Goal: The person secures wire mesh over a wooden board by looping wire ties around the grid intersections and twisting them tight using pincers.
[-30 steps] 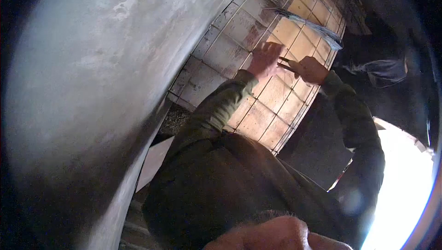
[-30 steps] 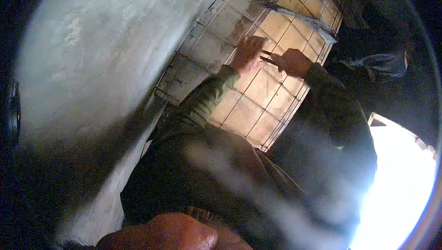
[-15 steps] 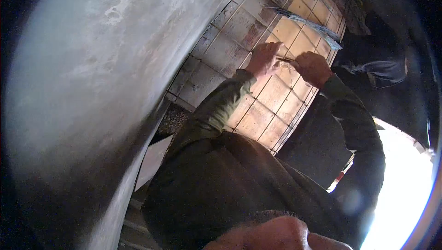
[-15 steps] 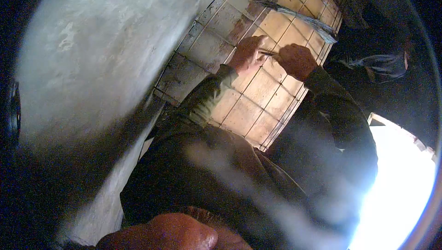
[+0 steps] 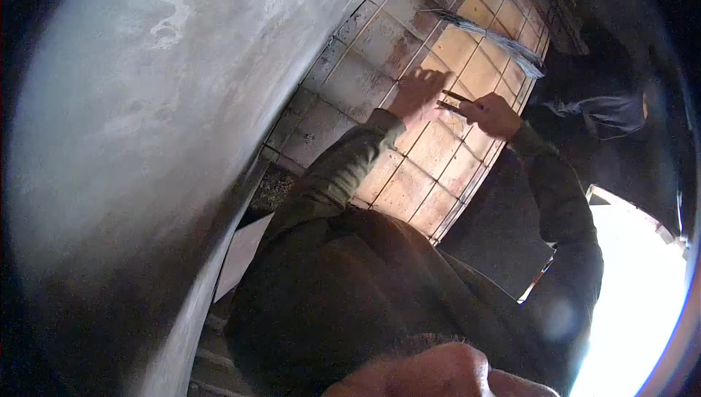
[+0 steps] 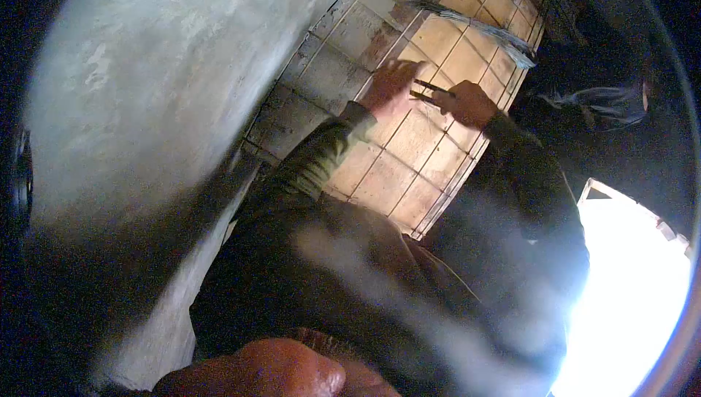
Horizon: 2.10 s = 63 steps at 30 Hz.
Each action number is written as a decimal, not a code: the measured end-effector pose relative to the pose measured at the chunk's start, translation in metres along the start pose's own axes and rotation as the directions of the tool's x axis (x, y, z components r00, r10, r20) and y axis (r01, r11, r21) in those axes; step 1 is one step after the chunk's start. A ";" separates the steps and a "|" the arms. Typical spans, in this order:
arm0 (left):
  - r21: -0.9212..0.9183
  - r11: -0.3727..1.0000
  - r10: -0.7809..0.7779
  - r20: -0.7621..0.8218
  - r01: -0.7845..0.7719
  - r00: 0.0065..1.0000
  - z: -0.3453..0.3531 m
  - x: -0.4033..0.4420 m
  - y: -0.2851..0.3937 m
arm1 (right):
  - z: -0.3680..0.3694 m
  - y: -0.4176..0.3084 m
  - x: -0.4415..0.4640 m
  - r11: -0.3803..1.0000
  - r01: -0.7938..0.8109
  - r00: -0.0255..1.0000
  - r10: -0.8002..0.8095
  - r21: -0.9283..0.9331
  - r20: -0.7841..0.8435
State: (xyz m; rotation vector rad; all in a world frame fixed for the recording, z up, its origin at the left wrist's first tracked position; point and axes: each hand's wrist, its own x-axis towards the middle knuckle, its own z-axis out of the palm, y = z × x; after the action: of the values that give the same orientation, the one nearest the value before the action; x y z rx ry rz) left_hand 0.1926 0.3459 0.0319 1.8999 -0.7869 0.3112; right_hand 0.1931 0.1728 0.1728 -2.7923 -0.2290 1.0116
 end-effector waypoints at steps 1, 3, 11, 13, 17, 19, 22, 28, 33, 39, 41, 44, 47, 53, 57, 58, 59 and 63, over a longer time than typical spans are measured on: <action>0.073 0.997 0.040 -0.085 -0.034 0.996 -0.003 0.001 0.008 | -0.003 0.005 0.003 0.912 -0.200 0.955 0.099 0.357 0.281; 0.092 0.996 -0.021 -0.002 0.021 1.000 0.017 -0.006 -0.014 | -0.001 0.001 0.000 0.945 -0.205 0.944 0.123 0.253 0.304; -0.090 0.992 -0.067 0.171 0.083 0.983 0.010 0.001 -0.014 | 0.001 -0.022 -0.011 0.863 0.270 0.831 -0.433 -0.427 -0.349; 0.103 0.979 -0.141 -0.273 0.174 0.952 -0.004 -0.013 0.020 | 0.007 -0.001 0.000 0.976 0.193 0.978 -0.183 0.102 -0.098; -0.573 0.663 -0.718 -0.304 0.481 0.627 0.024 -0.066 0.059 | 0.021 0.016 0.001 0.641 -0.286 0.954 0.126 0.712 0.271; -0.854 -0.365 -0.740 0.507 0.370 0.442 0.034 -0.059 0.045 | 0.024 0.011 -0.003 0.615 -0.284 0.956 0.127 0.736 0.263; -0.818 -0.574 -0.711 0.520 0.037 0.474 0.051 -0.024 0.033 | 0.027 0.013 -0.006 0.663 -0.330 0.941 0.180 0.671 0.285; -0.789 -0.557 -0.771 0.373 -0.261 0.516 0.072 -0.006 0.014 | 0.022 -0.042 -0.044 0.913 0.006 0.925 -0.160 -0.407 -0.345; -0.791 -0.546 -0.820 0.436 -0.276 0.371 0.045 0.003 0.037 | 0.032 -0.023 -0.020 0.922 -0.025 0.969 -0.073 -0.386 -0.237; -0.722 -0.619 -0.741 0.406 -0.310 0.535 0.060 -0.005 0.016 | 0.012 0.003 -0.005 0.963 -0.006 0.999 0.016 0.270 -0.037; -0.709 -0.617 -0.742 0.377 -0.343 0.555 0.069 -0.003 0.009 | -0.003 -0.023 -0.021 0.997 -0.050 0.990 0.058 0.063 -0.129; -0.656 -0.654 -0.736 0.436 -0.378 0.518 0.054 0.009 0.014 | -0.004 -0.023 -0.026 0.854 0.211 0.848 -0.402 -0.476 -0.344; -0.606 -0.690 -0.711 0.466 -0.396 0.526 0.048 0.000 0.016 | -0.004 -0.008 -0.011 0.795 0.203 0.836 -0.445 -0.571 -0.323; -0.777 -0.599 -0.737 0.440 -0.195 0.513 0.054 -0.017 0.018 | 0.022 0.026 0.000 0.971 0.235 0.968 -0.229 0.051 -0.105; -0.769 -0.563 -0.780 0.373 -0.302 0.502 0.081 -0.018 0.005 | 0.025 0.001 -0.013 0.994 -0.001 0.999 0.006 0.111 -0.052; -0.770 -0.557 -0.811 0.423 -0.312 0.404 0.077 -0.009 0.008 | 0.032 -0.010 -0.023 0.970 0.153 0.907 -0.213 -0.189 -0.362; -0.770 -0.554 -0.813 0.420 -0.316 0.404 0.076 -0.005 0.006 | 0.034 -0.014 -0.028 0.846 0.183 0.684 -0.476 -0.501 -0.553; -0.706 -0.628 -0.764 0.483 -0.325 0.427 0.059 0.000 0.010 | 0.024 -0.014 -0.022 0.962 0.050 0.956 -0.124 -0.270 -0.266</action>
State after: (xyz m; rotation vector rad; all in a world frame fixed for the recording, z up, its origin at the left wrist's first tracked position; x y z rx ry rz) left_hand 0.1782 0.2911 0.0120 -0.2170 0.6302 -0.3466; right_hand 0.1597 0.1848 0.1711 -3.0837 -0.4749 0.5900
